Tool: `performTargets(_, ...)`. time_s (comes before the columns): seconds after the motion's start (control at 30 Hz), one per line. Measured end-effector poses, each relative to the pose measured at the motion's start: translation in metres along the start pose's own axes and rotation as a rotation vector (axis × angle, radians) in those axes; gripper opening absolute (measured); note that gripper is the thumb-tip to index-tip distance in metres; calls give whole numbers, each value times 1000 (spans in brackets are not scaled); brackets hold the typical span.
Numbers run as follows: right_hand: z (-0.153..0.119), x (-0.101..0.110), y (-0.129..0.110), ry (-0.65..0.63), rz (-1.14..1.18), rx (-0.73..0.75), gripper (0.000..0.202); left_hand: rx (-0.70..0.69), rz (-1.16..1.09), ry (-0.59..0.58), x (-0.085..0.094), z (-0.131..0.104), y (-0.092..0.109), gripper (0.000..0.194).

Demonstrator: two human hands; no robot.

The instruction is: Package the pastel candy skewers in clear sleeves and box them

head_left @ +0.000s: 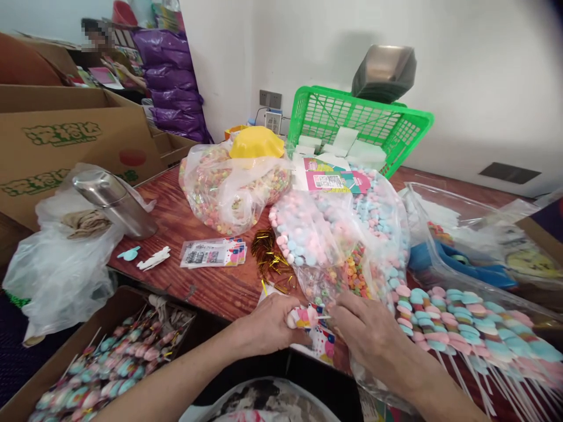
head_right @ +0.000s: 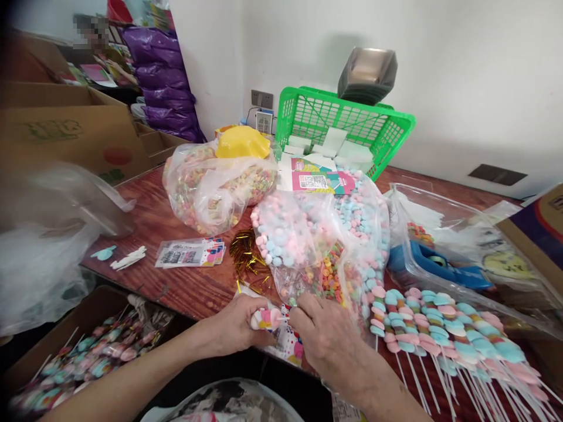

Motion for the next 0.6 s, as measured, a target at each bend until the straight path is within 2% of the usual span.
performTargets(0.13, 3, 0, -7, -33, -44, 85, 20, -19, -12, 16, -1, 1, 7, 22)
performTargets(0.27, 9, -2, -12, -87, -66, 106, 24, -40, 56, 55, 0, -1, 9, 24)
performTargets(0.47, 7, -3, -8, -170, -84, 92, 23, -93, 325, 118, -1, -8, 0, 14)
performTargets(0.6, 5, 3, -6, -171, -128, 69, 24, -148, 527, 162, -5, -11, -2, 12)
Point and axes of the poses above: each hand's wrist, its own z-axis towards the middle knuckle, its own x-axis out of the back of the hand, y = z × x, the point moved 7 cm from there along z, towards the middle knuckle, and after that the axes turned 5 degrees about y, right-handed, at the moved point
